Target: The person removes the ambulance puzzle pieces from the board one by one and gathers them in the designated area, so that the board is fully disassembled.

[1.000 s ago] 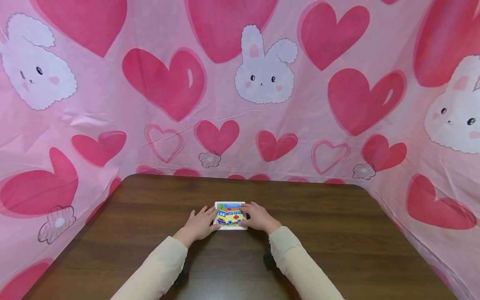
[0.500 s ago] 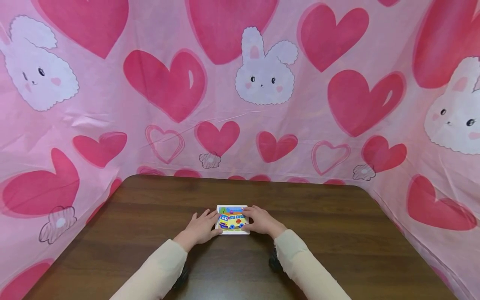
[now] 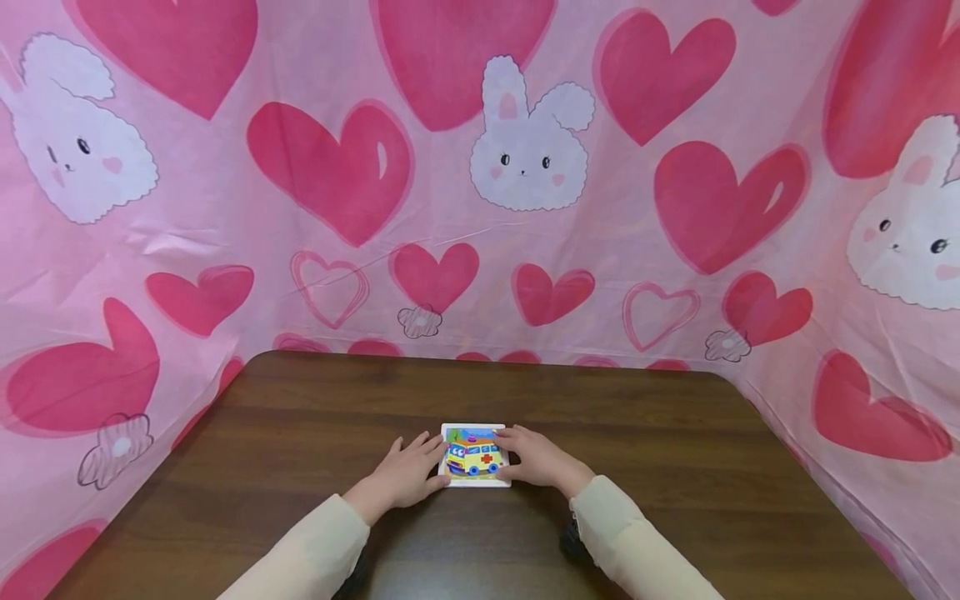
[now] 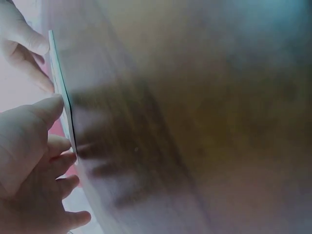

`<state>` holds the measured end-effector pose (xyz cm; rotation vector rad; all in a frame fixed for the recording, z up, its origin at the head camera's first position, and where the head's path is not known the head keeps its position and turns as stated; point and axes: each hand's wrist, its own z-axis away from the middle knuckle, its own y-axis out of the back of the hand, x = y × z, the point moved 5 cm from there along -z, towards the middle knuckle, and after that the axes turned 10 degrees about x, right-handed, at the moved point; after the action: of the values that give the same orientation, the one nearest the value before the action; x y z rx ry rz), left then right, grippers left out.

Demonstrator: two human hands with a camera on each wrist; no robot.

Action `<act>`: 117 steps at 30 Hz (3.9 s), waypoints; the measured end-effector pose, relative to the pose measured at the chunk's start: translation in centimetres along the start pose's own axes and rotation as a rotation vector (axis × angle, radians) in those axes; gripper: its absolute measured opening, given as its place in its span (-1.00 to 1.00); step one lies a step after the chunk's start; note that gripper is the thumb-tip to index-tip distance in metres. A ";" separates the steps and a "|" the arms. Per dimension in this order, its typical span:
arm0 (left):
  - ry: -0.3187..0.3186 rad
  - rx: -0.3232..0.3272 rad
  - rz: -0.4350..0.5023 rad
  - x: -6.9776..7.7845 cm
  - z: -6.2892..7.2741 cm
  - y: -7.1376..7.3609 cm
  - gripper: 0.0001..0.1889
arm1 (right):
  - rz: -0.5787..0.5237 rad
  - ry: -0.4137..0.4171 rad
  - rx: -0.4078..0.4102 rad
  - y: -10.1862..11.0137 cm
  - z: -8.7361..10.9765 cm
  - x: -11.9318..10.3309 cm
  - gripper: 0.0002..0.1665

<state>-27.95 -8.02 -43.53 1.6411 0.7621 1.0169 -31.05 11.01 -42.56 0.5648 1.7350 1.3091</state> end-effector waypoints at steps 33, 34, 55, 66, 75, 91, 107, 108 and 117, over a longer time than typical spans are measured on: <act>-0.204 -0.050 -0.055 3.7 3.7 -0.3 -0.41 | 0.004 0.060 -0.048 0.5 5.8 -0.9 -0.27; -0.204 -0.050 -0.054 3.8 3.7 -0.3 -0.41 | 0.008 0.063 -0.048 0.5 5.8 -0.9 -0.27; -0.202 -0.005 -0.068 4.4 3.8 0.0 -0.45 | -0.043 0.074 0.055 1.2 2.7 -1.7 -0.44; -0.218 0.036 -0.095 4.6 3.8 -0.1 -0.47 | -0.117 0.037 0.051 0.1 0.6 -3.0 -0.55; -0.218 0.041 -0.090 4.9 3.8 0.0 -0.47 | -0.076 0.068 0.059 -0.5 -0.1 -3.8 -0.64; -0.205 0.010 -0.062 4.6 3.7 0.4 -0.47 | -0.031 0.060 0.034 -0.9 -0.7 -4.1 -0.66; -0.210 0.017 -0.062 4.6 3.7 0.2 -0.48 | -0.057 -0.009 0.012 -0.6 -1.0 -4.3 -0.75; -0.208 0.016 -0.062 4.6 3.7 0.2 -0.48 | -0.072 -0.011 0.011 -0.6 -1.1 -4.3 -0.76; -0.211 0.019 -0.064 4.6 3.6 0.3 -0.48 | -0.197 -0.041 0.000 -1.1 -1.7 -3.2 -0.85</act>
<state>-22.64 -5.70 -42.58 1.6982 0.6797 0.7793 -30.67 7.19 -42.32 0.4067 1.7106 1.1520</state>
